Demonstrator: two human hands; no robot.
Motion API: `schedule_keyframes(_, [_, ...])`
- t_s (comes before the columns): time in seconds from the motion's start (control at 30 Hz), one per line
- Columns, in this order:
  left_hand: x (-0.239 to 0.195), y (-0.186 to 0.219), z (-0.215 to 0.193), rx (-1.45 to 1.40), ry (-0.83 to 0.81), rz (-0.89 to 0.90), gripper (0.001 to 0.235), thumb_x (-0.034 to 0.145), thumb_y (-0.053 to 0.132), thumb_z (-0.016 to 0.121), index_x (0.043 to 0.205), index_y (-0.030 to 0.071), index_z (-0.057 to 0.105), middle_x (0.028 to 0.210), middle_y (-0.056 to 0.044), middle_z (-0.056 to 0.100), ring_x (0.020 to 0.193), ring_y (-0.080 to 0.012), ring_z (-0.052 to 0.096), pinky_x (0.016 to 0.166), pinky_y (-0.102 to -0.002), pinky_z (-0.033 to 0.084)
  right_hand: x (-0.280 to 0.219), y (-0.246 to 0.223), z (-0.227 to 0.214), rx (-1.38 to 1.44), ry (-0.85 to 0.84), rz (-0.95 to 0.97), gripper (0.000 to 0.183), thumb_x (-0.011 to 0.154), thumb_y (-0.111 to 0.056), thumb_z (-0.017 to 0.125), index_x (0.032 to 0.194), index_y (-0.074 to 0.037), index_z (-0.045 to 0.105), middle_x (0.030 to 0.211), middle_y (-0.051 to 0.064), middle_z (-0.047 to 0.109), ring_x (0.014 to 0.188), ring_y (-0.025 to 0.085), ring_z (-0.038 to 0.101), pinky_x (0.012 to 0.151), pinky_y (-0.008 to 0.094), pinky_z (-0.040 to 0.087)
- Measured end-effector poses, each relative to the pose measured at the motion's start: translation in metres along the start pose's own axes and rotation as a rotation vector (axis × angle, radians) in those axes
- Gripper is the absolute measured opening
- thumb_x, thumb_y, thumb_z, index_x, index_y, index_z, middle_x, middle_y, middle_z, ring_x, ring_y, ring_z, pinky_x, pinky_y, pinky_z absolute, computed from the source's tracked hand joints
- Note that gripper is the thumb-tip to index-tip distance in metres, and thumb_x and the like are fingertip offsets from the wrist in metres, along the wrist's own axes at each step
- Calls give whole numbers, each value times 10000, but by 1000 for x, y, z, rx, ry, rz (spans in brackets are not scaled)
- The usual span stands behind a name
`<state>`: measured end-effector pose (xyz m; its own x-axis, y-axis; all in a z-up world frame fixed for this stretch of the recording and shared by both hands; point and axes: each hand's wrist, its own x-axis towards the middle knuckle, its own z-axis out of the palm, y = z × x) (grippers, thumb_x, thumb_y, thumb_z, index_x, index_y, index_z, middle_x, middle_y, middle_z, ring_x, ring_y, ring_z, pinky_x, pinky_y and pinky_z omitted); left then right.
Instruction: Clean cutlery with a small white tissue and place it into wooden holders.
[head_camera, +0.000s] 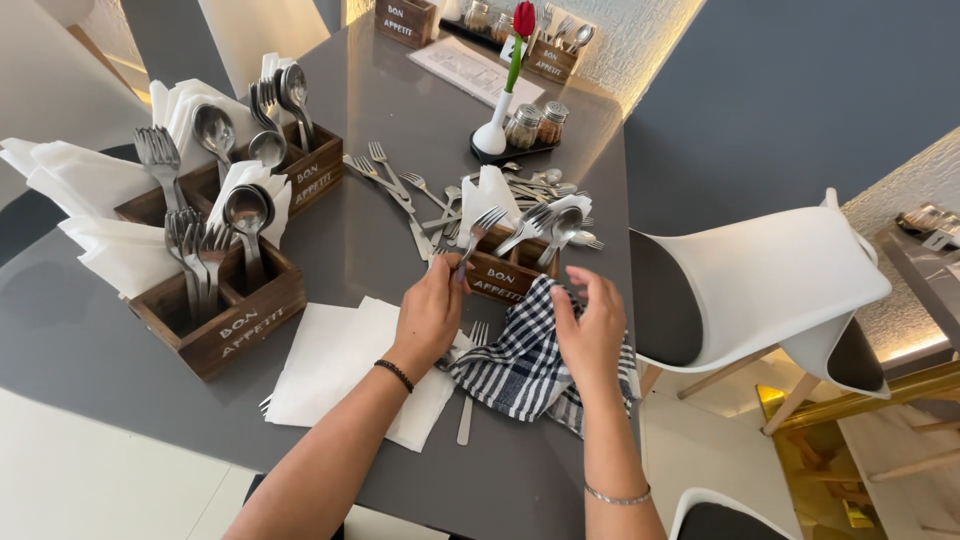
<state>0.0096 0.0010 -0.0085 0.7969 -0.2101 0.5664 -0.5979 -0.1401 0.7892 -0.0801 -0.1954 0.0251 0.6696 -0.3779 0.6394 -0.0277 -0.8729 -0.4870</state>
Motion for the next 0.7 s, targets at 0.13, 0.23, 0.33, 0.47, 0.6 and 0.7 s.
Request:
schedule_keyframes(0.13, [-1,-10,4,14,-14,0,141,1013,57,492,1135,47,563,817,-106,697,763,-327,703,689,-423,535,33,8,29,139,26,-33,257,963,-114,695,1197,-15,656,979,124,765,865,209,743,792,335,575])
schedule_keyframes(0.23, [-1,-13,2,2,-2,0,136,1017,53,484,1132,47,558,820,-102,702,786,-322,712,705,-420,541,54,13,48,217,80,43,289,941,-89,689,1204,7,619,947,118,762,816,184,754,738,308,585])
schedule_keyframes(0.33, [1,-10,-1,-7,-3,-31,132,1018,58,486,1127,48,560,810,-105,698,764,-322,710,697,-420,541,67,10,57,256,110,112,238,930,-76,694,1143,3,622,932,117,760,768,166,759,698,289,598])
schedule_keyframes(0.47, [2,-13,1,-19,17,-41,133,1015,63,491,1119,52,573,803,-105,703,760,-320,713,693,-420,542,76,14,68,246,93,166,116,942,-65,704,1037,-10,667,900,111,769,745,153,760,676,284,597])
schedule_keyframes(0.6, [3,-8,0,-2,-10,-76,128,1028,93,491,1113,58,581,792,-95,710,742,-310,713,678,-422,532,79,22,76,371,111,190,45,939,-46,707,965,-13,691,865,79,755,733,127,740,641,266,607])
schedule_keyframes(0.7, [2,-10,1,2,-21,-69,131,1038,108,488,1118,61,581,788,-88,711,739,-302,714,671,-419,529,81,25,81,425,123,179,39,932,-37,714,959,-16,695,865,61,751,740,109,736,640,253,616])
